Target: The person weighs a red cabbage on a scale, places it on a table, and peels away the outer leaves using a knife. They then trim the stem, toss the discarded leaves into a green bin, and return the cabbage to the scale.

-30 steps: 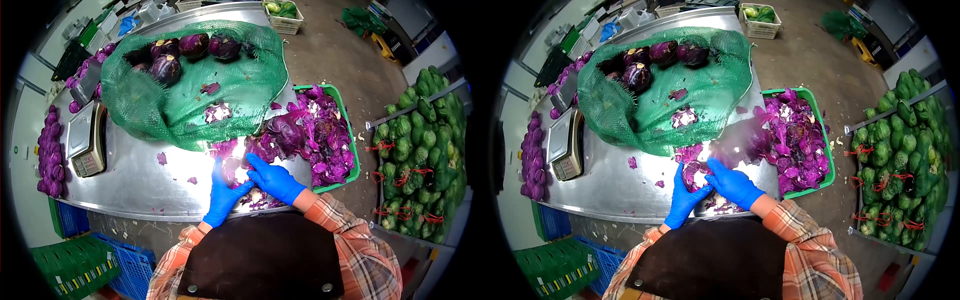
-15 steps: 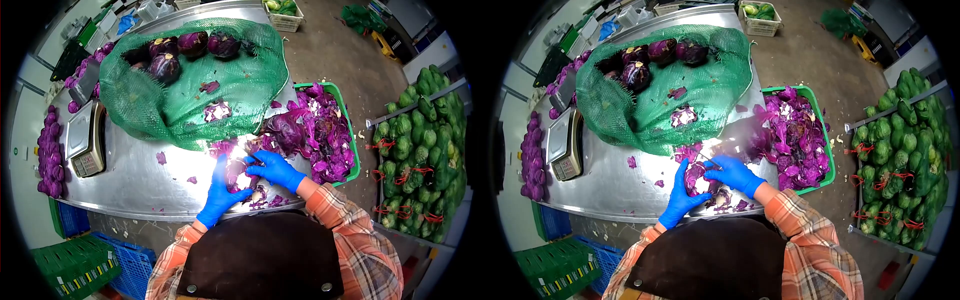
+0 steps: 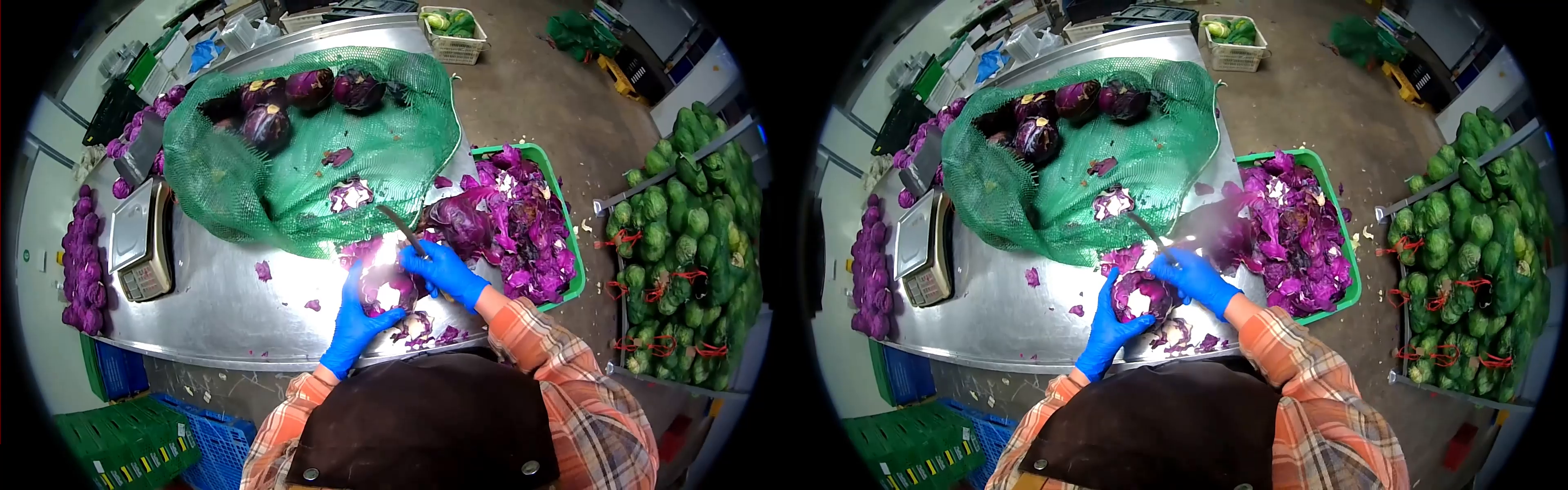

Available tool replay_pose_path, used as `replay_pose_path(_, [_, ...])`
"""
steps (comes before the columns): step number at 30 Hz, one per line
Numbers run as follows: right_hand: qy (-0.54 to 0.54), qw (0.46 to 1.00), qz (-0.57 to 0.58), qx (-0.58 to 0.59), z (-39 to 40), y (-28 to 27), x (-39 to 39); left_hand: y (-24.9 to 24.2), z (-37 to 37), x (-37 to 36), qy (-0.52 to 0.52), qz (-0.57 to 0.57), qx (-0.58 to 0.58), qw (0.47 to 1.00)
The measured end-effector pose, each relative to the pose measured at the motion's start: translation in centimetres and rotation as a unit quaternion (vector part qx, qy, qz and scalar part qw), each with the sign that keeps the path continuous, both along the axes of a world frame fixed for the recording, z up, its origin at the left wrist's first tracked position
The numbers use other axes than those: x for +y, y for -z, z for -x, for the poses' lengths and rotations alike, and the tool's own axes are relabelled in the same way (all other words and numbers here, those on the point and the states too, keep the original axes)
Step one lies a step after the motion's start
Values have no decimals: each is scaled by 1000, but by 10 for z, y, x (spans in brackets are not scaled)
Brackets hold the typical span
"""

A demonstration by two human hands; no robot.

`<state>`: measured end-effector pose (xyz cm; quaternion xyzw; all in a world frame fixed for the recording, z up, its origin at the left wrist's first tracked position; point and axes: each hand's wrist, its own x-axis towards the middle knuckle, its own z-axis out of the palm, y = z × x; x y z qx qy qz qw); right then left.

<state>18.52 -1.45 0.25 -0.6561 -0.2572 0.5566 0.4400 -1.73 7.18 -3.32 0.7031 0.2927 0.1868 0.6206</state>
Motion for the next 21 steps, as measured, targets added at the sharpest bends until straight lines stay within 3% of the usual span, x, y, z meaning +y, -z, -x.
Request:
replay_pose_path(2, [-25,995,-79,-59,10,0,-2,3,3,1,7,-20,-7,1000])
replay_pose_path(5, [-81,996,46,12,9,-13,0,0,9,3,32,-54,7,998])
replay_pose_path(8, [-87,996,24,-28,10,1,-3,5,16,3,49,-41,-25,998])
replay_pose_path(12, [-5,959,-120,-258,5,67,6,11,25,6,57,-8,-33,998])
replay_pose_path(13, [-8,977,-4,-214,0,29,9,9,27,3,57,-11,-44,997])
replay_pose_path(17, [80,992,-6,-97,-4,62,6,-6,26,-6,24,28,-59,998])
replay_pose_path(20, [80,992,56,-73,-4,53,6,-4,30,-12,-6,47,-69,996])
replay_pose_path(21, [104,988,11,-113,-2,71,6,1,31,-14,-8,51,-78,996])
